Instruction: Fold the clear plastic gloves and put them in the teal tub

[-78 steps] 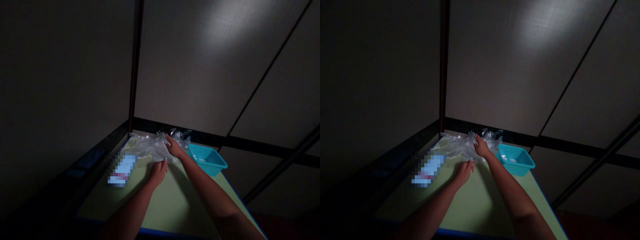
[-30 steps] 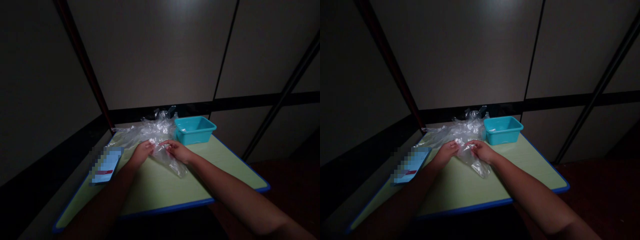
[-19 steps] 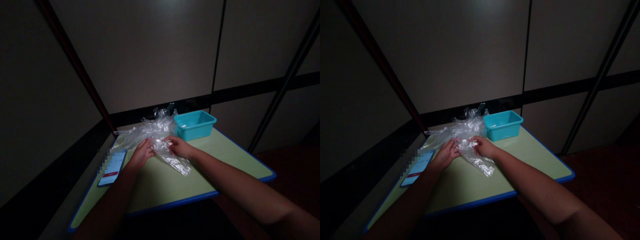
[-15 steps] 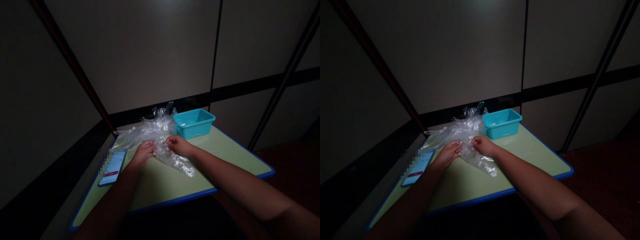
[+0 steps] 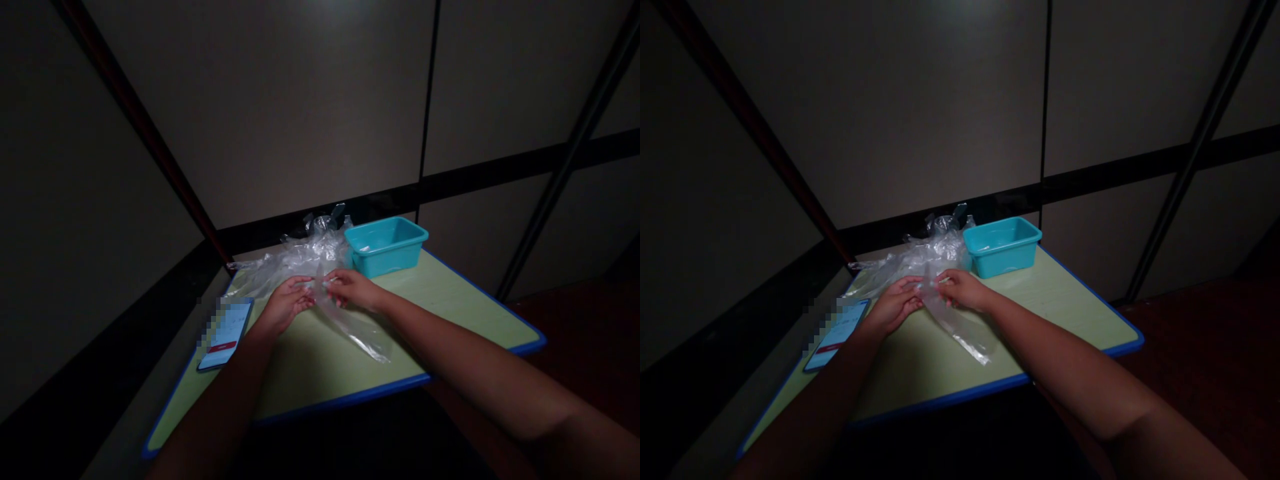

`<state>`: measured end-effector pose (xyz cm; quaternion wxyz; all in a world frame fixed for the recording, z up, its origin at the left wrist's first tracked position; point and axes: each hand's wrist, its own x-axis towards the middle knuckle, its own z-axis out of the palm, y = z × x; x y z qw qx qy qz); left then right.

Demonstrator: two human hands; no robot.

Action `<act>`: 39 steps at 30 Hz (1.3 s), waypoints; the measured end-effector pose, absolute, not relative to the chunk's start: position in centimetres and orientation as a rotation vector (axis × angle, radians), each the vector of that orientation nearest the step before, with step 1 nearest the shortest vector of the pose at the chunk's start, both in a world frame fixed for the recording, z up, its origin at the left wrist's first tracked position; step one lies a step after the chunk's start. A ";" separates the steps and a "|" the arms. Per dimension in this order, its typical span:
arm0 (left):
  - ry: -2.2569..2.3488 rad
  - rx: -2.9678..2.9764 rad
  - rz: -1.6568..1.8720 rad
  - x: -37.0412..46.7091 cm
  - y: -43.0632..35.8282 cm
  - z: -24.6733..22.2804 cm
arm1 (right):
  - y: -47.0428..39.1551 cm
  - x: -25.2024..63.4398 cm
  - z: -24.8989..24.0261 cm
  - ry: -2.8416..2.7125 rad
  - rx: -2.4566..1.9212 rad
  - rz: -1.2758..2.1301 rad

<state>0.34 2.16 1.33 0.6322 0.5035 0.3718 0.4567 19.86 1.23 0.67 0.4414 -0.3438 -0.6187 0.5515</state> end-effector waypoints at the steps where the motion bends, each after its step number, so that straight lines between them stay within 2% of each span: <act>1: 0.828 1.180 0.997 0.5 1.8 1.5 | 1.0 19.8 0.8 -1.554 -0.816 1.401; 6: 0.780 1.248 0.900 0.8 1.1 1.7 | 0.3 19.5 0.8 -1.602 -0.669 1.468; 11: 0.781 1.299 0.849 0.7 1.1 1.6 | 1.1 19.3 0.3 -1.555 -0.737 1.388; 19: 0.882 1.222 1.164 -0.2 2.6 1.1 | 1.6 19.9 1.0 -1.403 -0.752 1.233; 23: 0.906 1.047 1.293 -0.2 2.9 1.3 | 1.7 19.8 0.9 -1.380 -0.730 1.280; 31: 0.827 1.156 0.981 1.7 1.7 0.1 | 1.1 19.6 1.1 -1.198 -0.646 1.459; 39: 0.983 1.105 1.248 0.6 2.7 0.5 | 1.0 19.6 1.3 -1.240 -0.760 1.510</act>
